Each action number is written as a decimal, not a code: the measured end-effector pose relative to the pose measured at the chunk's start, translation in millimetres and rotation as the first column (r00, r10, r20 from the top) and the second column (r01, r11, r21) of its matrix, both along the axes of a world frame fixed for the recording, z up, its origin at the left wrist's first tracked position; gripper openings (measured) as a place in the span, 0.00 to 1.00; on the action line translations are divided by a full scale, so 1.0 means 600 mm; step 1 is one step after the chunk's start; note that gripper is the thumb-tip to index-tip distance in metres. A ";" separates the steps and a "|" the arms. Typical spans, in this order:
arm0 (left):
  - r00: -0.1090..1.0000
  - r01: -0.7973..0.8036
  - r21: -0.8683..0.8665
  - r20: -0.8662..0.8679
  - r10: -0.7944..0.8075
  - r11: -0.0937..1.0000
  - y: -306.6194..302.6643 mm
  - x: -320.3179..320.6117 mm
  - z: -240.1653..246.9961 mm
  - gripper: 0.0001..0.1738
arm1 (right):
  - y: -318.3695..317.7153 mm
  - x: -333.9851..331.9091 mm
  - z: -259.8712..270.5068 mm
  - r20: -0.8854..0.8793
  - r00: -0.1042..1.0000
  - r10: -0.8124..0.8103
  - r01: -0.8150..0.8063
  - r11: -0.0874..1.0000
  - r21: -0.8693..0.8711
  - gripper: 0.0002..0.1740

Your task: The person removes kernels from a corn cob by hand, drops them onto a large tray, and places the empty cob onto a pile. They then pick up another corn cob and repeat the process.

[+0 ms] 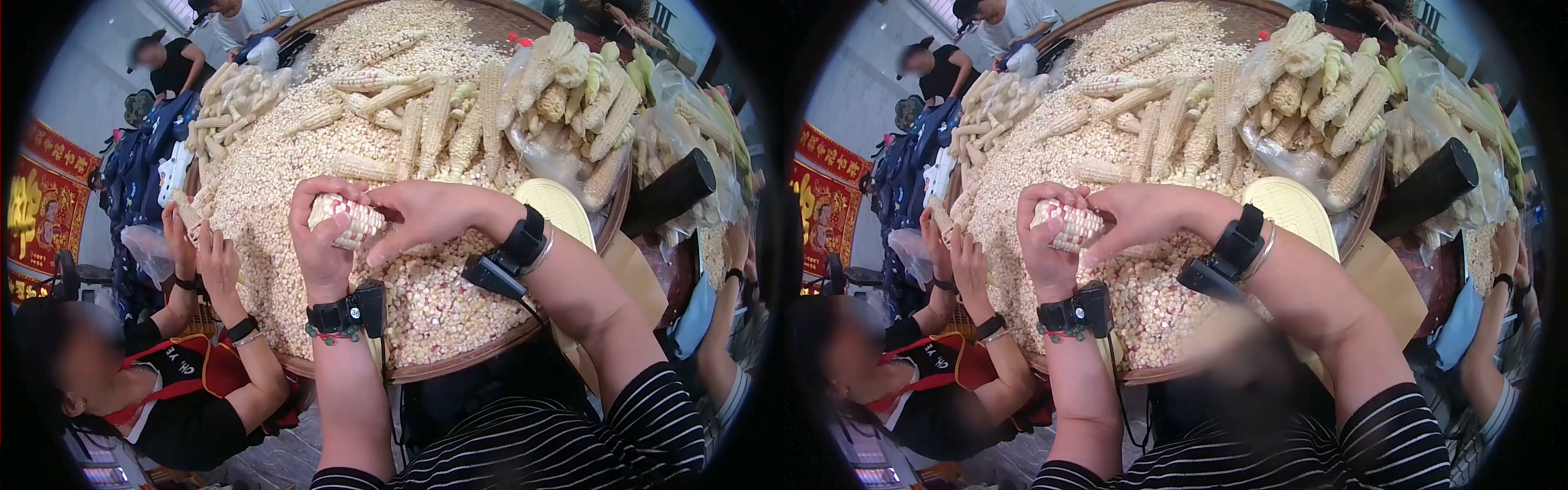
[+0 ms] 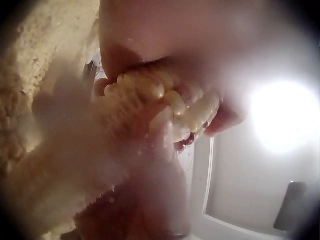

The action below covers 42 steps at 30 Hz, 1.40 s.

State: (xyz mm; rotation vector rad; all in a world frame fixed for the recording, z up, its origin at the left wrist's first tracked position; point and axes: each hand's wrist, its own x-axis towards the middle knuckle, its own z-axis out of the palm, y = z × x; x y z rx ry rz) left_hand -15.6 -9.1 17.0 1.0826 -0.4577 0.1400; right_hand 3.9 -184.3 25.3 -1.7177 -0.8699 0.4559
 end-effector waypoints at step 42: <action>0.976 -0.118 -0.003 -0.187 0.116 0.993 0.002 0.014 -0.018 0.09 | -0.005 0.010 0.006 0.069 0.985 -0.156 0.167 0.965 -0.204 0.29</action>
